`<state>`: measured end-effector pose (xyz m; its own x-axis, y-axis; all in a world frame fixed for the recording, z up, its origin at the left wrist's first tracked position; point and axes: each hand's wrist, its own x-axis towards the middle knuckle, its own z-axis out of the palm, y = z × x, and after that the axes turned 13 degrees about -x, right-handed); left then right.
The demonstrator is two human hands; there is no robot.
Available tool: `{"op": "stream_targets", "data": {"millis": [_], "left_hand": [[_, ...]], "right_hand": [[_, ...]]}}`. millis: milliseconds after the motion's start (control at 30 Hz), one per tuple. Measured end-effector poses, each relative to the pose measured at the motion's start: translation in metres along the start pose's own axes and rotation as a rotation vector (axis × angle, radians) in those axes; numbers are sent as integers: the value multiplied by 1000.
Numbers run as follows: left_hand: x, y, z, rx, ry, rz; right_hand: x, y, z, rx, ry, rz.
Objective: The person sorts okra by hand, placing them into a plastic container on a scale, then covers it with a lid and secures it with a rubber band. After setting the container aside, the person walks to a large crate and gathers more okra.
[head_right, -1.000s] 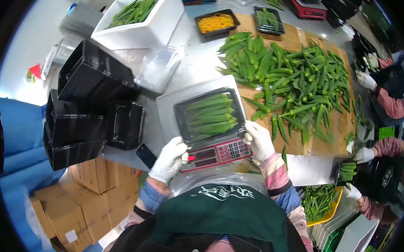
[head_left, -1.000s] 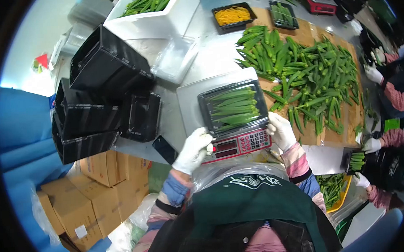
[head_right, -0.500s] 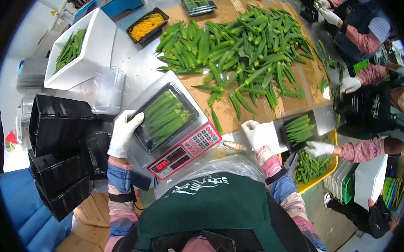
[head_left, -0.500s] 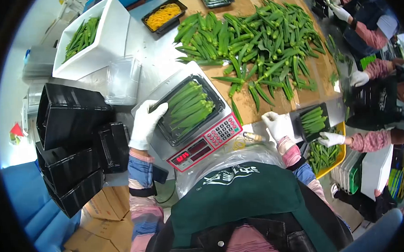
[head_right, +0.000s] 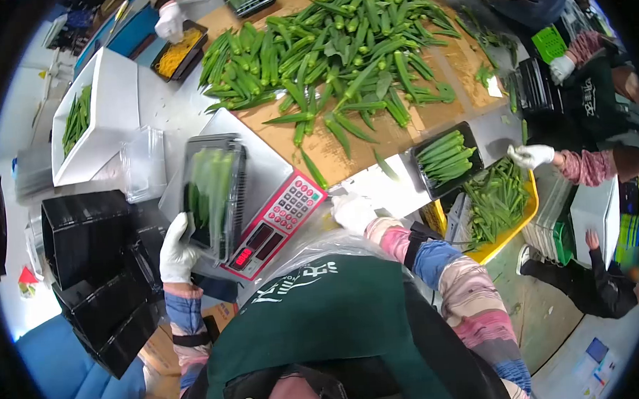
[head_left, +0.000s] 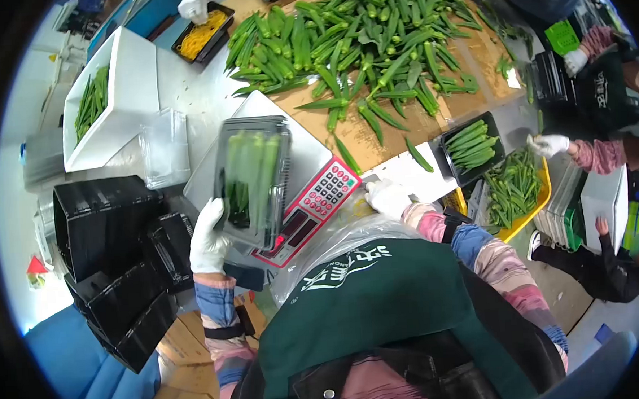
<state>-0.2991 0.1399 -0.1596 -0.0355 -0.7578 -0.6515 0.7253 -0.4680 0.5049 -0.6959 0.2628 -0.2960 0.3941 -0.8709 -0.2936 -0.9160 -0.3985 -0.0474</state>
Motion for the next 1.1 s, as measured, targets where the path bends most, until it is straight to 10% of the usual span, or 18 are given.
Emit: {"op": "stream_targets", "data": {"millis": [300, 433, 533, 667, 767, 900, 1033, 1100], "left_hand": [[-40, -15, 7, 50, -258, 65], [-19, -37, 12, -77, -438, -121], [-30, -63, 47, 23, -562, -217], [-33, -83, 93, 107, -578, -294], [-37, -78, 114, 184, -562, -253], [-26, -71, 99, 170, -674, -308], [-49, -53, 134, 218, -706, -308], [-61, -45, 159, 296, -735, -341]], "right_hand": [[-13, 20, -104, 490, 263, 353], [-5, 34, -165, 1343, 156, 543], [1, 18, -201, 1211, 328, 461], [1, 10, -197, 2393, 306, 442], [30, 10, -86, 1868, 384, 4], [4, 8, -194, 1537, 618, -230], [15, 16, -246, 2252, 216, 445], [35, 54, -228, 2857, -103, -348]]}}
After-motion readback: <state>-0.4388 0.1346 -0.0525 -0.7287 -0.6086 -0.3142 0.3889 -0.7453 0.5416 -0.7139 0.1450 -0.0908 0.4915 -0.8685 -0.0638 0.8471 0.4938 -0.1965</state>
